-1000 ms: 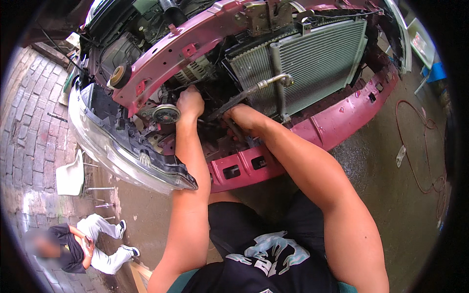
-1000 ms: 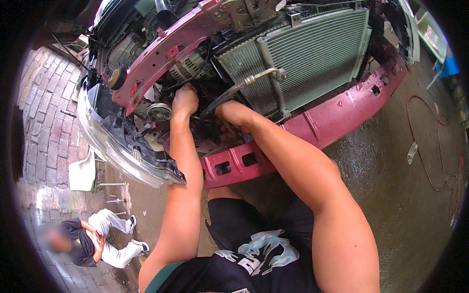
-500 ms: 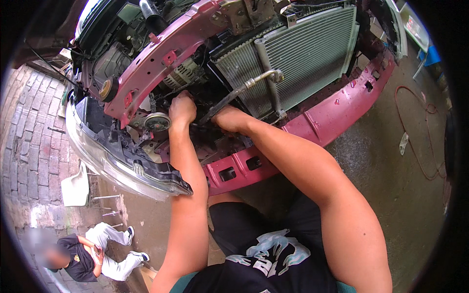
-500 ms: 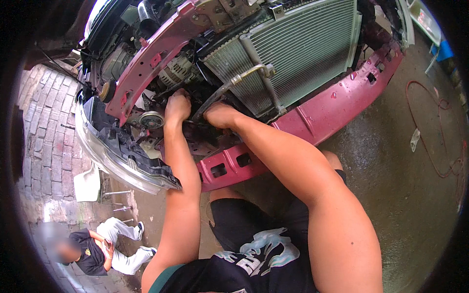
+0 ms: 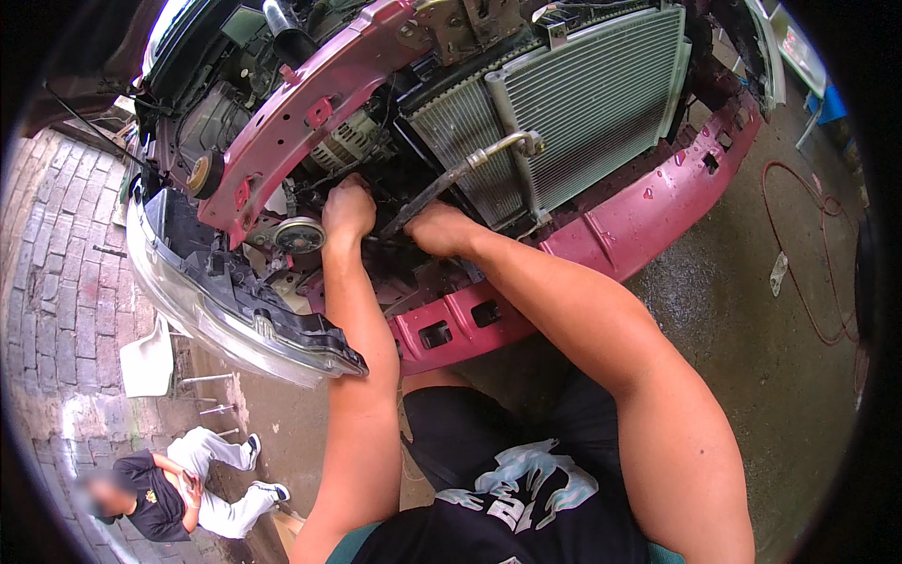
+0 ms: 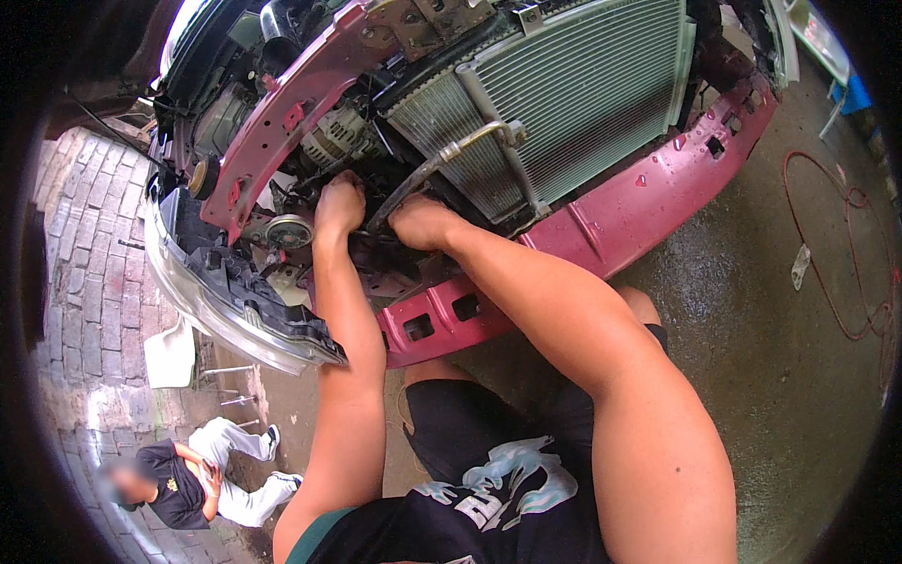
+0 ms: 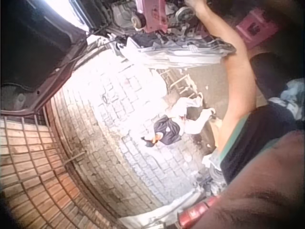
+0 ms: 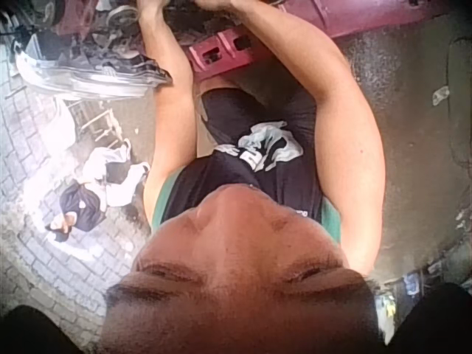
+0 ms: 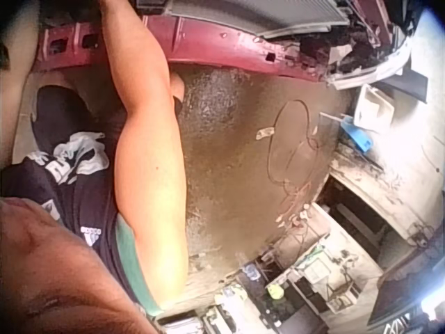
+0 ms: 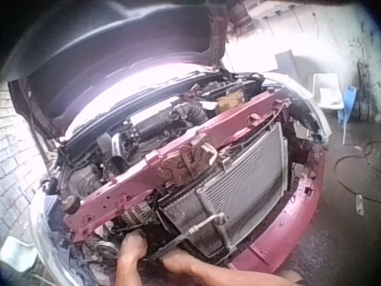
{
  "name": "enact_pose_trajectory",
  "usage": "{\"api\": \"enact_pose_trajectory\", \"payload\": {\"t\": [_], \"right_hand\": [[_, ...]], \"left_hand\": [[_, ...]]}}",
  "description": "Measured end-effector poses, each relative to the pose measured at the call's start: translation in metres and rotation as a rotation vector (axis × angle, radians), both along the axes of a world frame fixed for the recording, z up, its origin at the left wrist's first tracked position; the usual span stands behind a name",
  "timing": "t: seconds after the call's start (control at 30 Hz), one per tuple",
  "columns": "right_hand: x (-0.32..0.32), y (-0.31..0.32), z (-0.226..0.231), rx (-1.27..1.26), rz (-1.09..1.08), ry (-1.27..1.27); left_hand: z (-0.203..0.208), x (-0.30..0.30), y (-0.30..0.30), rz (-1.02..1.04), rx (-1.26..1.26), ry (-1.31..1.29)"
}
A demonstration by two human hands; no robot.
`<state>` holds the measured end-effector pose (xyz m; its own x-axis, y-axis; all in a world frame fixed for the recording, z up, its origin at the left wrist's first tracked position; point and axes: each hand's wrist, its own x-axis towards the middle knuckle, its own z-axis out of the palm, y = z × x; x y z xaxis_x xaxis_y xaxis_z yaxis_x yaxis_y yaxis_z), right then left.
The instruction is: The person works on the engine of a pink car with the hood open, using pliers to manipulate wires and components near the radiator. They then step back and use the pliers to strip the insulation from a red wire.
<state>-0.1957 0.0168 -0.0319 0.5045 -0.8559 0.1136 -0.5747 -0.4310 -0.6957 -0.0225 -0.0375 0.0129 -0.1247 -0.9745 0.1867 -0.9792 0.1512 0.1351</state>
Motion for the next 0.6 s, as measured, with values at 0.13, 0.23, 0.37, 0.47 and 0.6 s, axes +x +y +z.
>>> {"api": "enact_pose_trajectory", "payload": {"t": [0.13, 0.23, 0.37, 0.47, 0.6], "right_hand": [[0.003, -0.008, -0.024, -0.092, 0.007, 0.051], [0.003, -0.011, -0.020, -0.035, 0.054, 0.023], [-0.009, 0.012, 0.029, 0.347, 0.018, -0.124], [-0.014, 0.014, 0.032, 0.382, 0.010, -0.149], [-0.010, 0.012, 0.027, 0.371, 0.009, -0.123]], "left_hand": [[0.002, -0.003, -0.003, 0.008, 0.035, -0.007], [-0.001, 0.002, -0.004, -0.002, 0.021, -0.042], [-0.005, 0.007, -0.003, 0.015, 0.002, -0.018], [-0.002, -0.001, -0.002, 0.018, 0.012, 0.002], [-0.001, 0.001, -0.002, 0.022, 0.011, 0.005]]}}
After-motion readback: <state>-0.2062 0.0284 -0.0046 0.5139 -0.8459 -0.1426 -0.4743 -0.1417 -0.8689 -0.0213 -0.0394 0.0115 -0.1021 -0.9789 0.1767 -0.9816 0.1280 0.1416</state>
